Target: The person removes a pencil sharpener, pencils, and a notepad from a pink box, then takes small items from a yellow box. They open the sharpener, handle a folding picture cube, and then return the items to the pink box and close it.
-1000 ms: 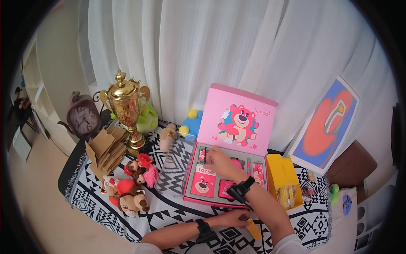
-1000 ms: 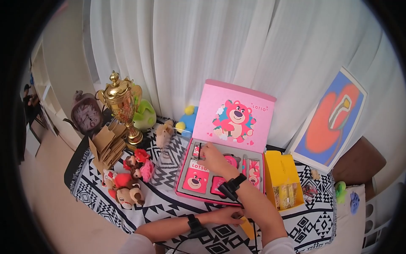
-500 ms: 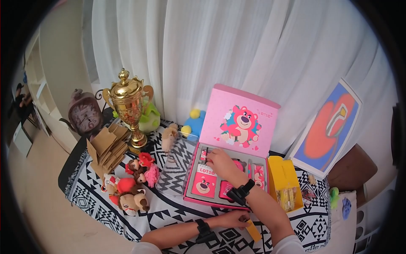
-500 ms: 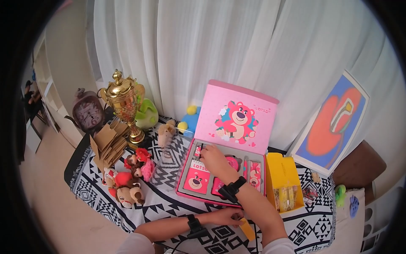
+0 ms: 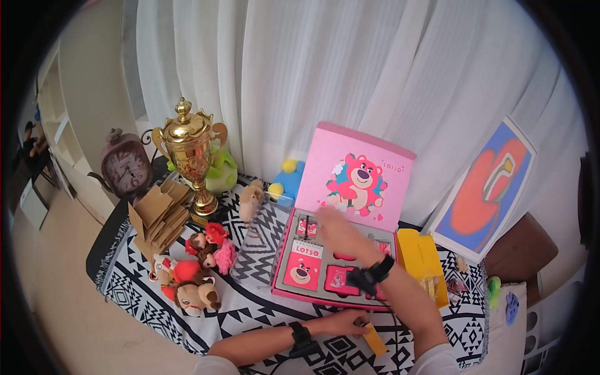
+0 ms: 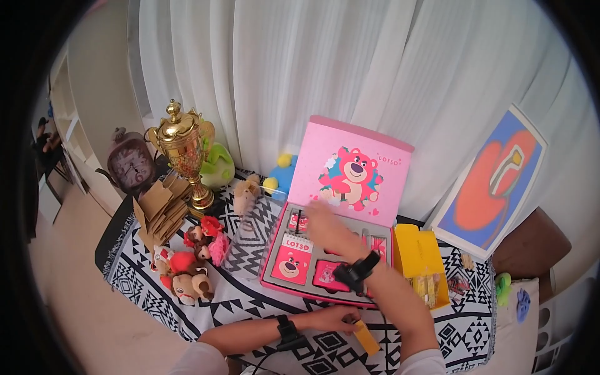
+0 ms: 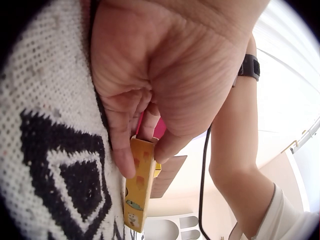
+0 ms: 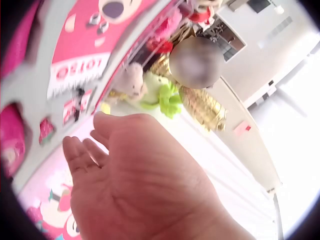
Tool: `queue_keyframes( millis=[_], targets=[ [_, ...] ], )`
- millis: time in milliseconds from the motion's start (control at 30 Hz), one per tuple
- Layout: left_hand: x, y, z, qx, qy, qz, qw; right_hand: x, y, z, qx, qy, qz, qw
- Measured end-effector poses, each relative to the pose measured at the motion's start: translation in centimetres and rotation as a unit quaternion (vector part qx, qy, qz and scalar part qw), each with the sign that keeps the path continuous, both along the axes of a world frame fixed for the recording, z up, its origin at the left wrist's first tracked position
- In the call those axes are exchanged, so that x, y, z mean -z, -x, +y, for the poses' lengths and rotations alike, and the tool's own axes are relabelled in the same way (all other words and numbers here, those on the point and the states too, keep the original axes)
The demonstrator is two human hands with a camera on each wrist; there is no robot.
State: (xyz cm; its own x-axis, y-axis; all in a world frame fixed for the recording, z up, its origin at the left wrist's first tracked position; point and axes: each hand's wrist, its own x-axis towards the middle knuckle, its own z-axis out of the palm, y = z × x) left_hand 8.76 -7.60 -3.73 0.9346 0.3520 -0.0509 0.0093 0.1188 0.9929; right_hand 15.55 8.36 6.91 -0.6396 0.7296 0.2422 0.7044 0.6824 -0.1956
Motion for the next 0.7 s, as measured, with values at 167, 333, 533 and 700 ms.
queue_keyframes(
  millis=[167,333,533,700],
  targets=[
    [-0.6,0.2,0.2,0.007,0.002,0.012,1.0,-7.6,-5.2,6.2,0.217,-0.201,0.049,0.954],
    [-0.5,0.1,0.3,0.018,-0.009,0.015,1.0,-10.5,-9.5,8.1,0.324,-0.213,-0.059,0.92],
    [-0.2,0.0,0.3,0.015,0.01,0.008,1.0,-9.3,-10.8,7.7,0.29,-0.135,-0.029,0.947],
    [0.3,0.0,0.1,0.016,0.032,-0.007,0.999,-9.9,-13.6,10.4,0.222,-0.278,-0.027,0.934]
  ],
)
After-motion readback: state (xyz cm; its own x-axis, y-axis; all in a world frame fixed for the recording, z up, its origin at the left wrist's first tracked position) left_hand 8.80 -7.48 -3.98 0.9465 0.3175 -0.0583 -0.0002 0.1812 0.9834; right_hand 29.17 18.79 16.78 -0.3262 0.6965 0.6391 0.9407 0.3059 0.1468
